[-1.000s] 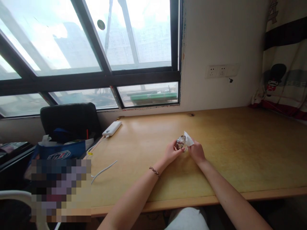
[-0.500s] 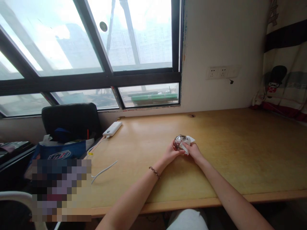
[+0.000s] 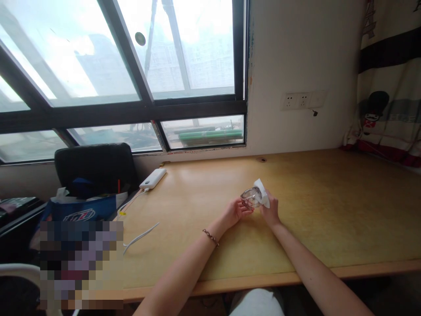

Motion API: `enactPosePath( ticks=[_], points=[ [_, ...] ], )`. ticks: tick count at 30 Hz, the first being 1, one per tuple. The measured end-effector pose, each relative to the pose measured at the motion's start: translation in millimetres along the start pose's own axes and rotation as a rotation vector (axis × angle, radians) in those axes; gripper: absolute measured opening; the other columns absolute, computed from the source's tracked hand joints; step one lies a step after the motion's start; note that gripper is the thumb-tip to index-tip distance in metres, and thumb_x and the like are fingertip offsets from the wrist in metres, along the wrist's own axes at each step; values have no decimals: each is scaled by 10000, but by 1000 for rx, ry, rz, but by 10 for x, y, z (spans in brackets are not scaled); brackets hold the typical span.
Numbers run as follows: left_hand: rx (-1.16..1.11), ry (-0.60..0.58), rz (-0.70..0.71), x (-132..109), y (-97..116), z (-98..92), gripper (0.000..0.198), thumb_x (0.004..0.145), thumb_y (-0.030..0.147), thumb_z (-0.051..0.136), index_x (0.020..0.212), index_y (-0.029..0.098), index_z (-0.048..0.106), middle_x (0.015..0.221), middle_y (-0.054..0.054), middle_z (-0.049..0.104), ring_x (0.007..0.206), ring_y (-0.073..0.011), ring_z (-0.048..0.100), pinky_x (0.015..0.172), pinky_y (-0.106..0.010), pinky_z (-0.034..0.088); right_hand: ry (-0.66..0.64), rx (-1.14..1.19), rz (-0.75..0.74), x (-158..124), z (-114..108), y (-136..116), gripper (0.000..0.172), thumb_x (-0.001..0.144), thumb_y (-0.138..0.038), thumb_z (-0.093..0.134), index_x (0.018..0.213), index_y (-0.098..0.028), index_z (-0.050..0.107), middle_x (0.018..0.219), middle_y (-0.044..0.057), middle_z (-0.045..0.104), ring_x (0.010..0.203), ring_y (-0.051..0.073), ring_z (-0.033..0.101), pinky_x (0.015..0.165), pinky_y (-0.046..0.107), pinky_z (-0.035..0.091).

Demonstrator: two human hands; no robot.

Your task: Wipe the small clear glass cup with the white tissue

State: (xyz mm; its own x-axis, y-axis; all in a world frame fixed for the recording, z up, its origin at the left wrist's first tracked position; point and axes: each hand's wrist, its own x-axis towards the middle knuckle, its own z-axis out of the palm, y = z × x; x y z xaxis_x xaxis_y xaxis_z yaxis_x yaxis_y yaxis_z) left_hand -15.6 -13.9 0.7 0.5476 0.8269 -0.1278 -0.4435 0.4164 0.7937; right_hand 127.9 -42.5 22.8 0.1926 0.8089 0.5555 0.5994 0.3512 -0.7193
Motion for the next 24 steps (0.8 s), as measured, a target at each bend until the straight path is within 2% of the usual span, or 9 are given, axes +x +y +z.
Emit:
enactPosePath(
  ticks=[5,7,12,15,17,19,21,24],
  points=[
    [-156,-93,-216,-17,51,-42,332,792,395,429,911,112,554,766,-92,616,646,-158,586,630,-309,474,-78,67,-153,-31,8,-74,345,663,-116,414,990,-166,510,757,36,601,641,151,549,586,231,413],
    [-192,-124,-248,-22,55,-59,356,800,421,411,914,114,550,746,-86,614,618,-156,583,615,-321,475,-97,78,-168,-30,15,-76,334,682,-116,404,991,-170,519,796,46,607,681,157,555,614,241,418],
    [-245,-145,-96,-24,45,-62,361,793,406,444,1001,120,519,867,-105,602,726,-202,594,638,-347,483,-132,35,-109,18,31,4,192,717,-154,409,811,-154,576,684,41,620,601,153,544,550,226,394],
    [-259,-82,1,-27,39,-47,328,787,371,473,972,105,521,847,-104,595,749,-210,588,700,-408,477,-153,-23,-34,51,55,98,141,685,-198,462,681,-145,593,611,47,622,552,162,542,513,228,383],
    [-271,-34,69,-31,40,-41,286,780,343,495,920,96,528,784,-89,590,721,-194,585,728,-431,470,-163,-19,31,61,81,156,129,663,-217,489,662,-143,596,606,54,628,550,172,552,509,234,393],
    [-280,-4,144,-32,46,-45,238,774,312,511,863,93,533,743,-78,584,697,-178,581,742,-435,466,-193,43,75,59,111,187,158,647,-215,507,756,-146,597,673,57,645,602,186,573,541,244,419],
    [-291,17,204,-28,61,-61,199,769,282,520,831,94,535,749,-83,588,716,-182,579,751,-433,463,-238,113,104,49,140,177,280,645,-208,515,914,-153,566,777,62,652,690,200,589,611,270,445],
    [-328,65,236,-12,95,-102,182,766,257,517,852,98,542,778,-91,594,763,-202,577,742,-421,467,-350,216,70,26,173,91,416,670,-220,519,1080,-164,483,951,80,622,854,216,575,762,328,438]
  ],
)
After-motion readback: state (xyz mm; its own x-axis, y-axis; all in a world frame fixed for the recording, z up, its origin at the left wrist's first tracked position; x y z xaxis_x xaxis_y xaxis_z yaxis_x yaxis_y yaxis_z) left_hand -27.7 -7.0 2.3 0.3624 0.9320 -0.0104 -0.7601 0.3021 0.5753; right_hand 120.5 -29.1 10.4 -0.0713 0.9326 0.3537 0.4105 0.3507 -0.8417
